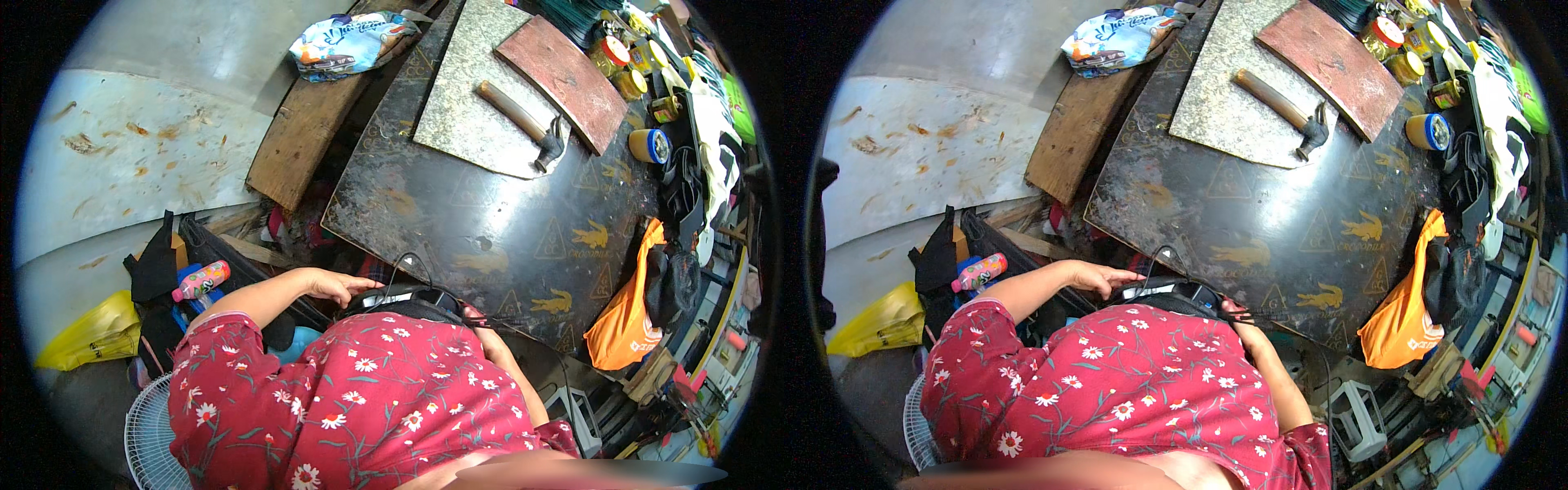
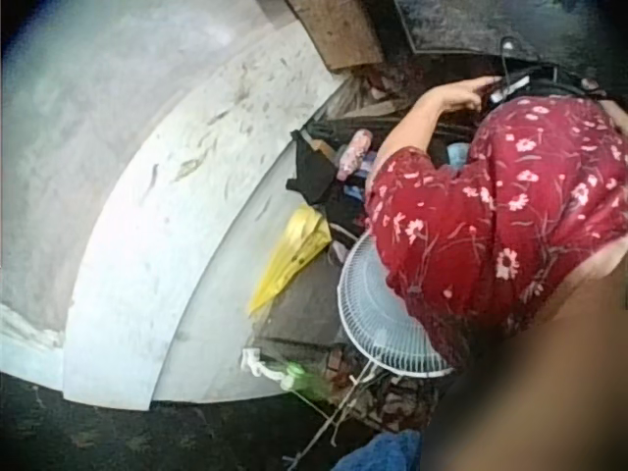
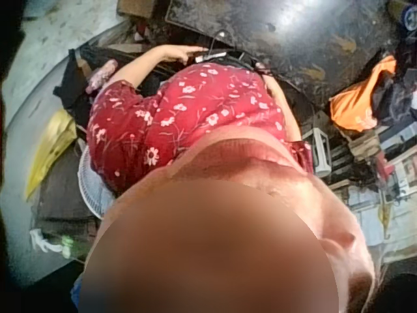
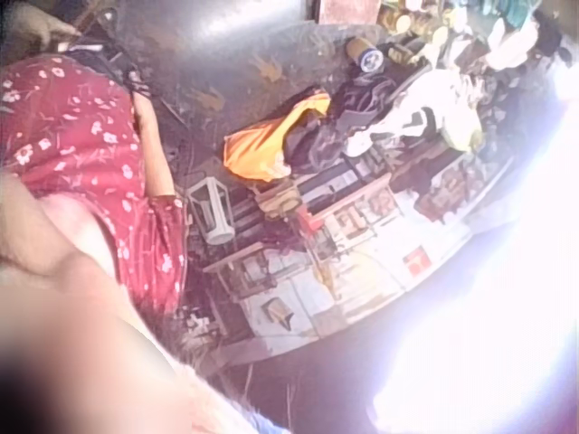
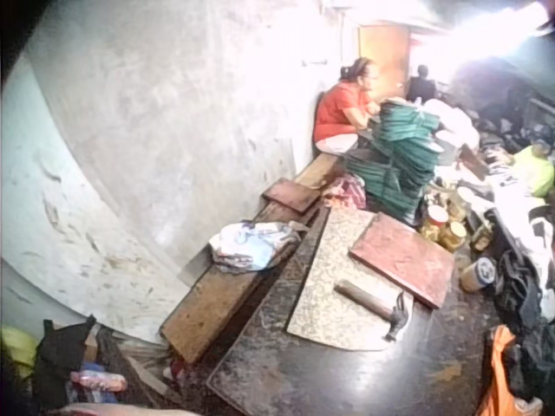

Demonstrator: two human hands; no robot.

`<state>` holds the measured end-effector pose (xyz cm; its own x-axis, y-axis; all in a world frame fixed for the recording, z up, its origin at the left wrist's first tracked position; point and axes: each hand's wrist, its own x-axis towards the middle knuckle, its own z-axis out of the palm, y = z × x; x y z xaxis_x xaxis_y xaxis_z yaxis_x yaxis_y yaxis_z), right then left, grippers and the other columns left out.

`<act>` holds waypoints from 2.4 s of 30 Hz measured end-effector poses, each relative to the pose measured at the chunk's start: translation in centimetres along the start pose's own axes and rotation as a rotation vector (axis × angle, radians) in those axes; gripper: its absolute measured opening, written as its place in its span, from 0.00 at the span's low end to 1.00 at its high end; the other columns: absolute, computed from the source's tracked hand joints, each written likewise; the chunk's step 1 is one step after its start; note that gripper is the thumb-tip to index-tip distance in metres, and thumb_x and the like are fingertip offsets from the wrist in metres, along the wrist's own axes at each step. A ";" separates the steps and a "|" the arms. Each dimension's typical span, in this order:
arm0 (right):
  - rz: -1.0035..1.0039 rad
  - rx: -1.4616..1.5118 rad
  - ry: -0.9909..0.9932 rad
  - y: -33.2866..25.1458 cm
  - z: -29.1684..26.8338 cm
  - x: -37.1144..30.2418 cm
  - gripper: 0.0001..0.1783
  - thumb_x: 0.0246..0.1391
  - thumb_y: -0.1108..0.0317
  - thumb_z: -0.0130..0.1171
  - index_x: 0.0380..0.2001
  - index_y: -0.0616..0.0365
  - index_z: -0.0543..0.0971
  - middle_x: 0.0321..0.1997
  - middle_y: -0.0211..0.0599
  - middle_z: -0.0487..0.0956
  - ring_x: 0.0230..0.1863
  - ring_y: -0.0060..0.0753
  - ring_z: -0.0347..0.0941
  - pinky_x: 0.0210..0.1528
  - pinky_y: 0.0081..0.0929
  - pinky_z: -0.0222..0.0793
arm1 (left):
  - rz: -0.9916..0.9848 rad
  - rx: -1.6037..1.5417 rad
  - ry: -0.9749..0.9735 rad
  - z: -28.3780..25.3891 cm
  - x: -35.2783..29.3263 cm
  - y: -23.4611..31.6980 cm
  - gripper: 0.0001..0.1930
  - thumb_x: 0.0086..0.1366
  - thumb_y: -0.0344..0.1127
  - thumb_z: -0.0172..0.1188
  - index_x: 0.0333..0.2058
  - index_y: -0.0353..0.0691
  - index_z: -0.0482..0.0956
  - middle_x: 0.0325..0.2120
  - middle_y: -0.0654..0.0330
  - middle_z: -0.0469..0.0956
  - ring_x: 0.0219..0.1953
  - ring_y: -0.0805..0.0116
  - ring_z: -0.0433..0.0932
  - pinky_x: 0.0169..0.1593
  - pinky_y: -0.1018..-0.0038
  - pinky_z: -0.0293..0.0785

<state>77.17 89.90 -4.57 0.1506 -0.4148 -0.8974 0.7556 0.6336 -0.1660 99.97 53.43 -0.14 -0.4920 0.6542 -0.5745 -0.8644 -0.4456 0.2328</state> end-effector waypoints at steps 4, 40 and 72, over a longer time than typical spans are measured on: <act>0.069 0.285 -0.033 -2.1 2.1 -3.1 0.49 0.56 0.24 0.46 0.63 0.55 0.70 0.64 0.39 0.74 0.61 0.40 0.70 0.64 0.38 0.64 | -0.023 -0.141 0.036 0.1 -2.7 1.9 0.42 0.48 0.24 0.59 0.67 0.38 0.63 0.60 0.57 0.66 0.61 0.67 0.68 0.53 0.75 0.71; -0.371 -0.207 -0.495 -23.2 15.1 -5.3 0.59 0.44 0.18 0.52 0.55 0.69 0.75 0.42 0.30 0.79 0.40 0.22 0.72 0.43 0.20 0.67 | 0.437 -0.220 0.552 -1.5 -11.3 8.3 0.24 0.60 0.37 0.56 0.52 0.28 0.76 0.39 0.60 0.79 0.41 0.73 0.77 0.50 0.76 0.73; -0.859 -0.813 -0.411 -24.9 25.1 0.8 0.25 0.55 0.54 0.64 0.46 0.66 0.80 0.36 0.41 0.84 0.37 0.23 0.73 0.43 0.31 0.71 | 0.248 0.089 0.423 -14.3 -19.8 17.0 0.31 0.70 0.52 0.49 0.57 0.28 0.73 0.53 0.49 0.78 0.54 0.61 0.79 0.60 0.65 0.73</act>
<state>74.48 57.43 9.08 0.1025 -0.9735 -0.2046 0.1180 0.2161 -0.9692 96.46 24.20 3.99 -0.6147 0.2218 -0.7569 -0.7413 -0.4904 0.4583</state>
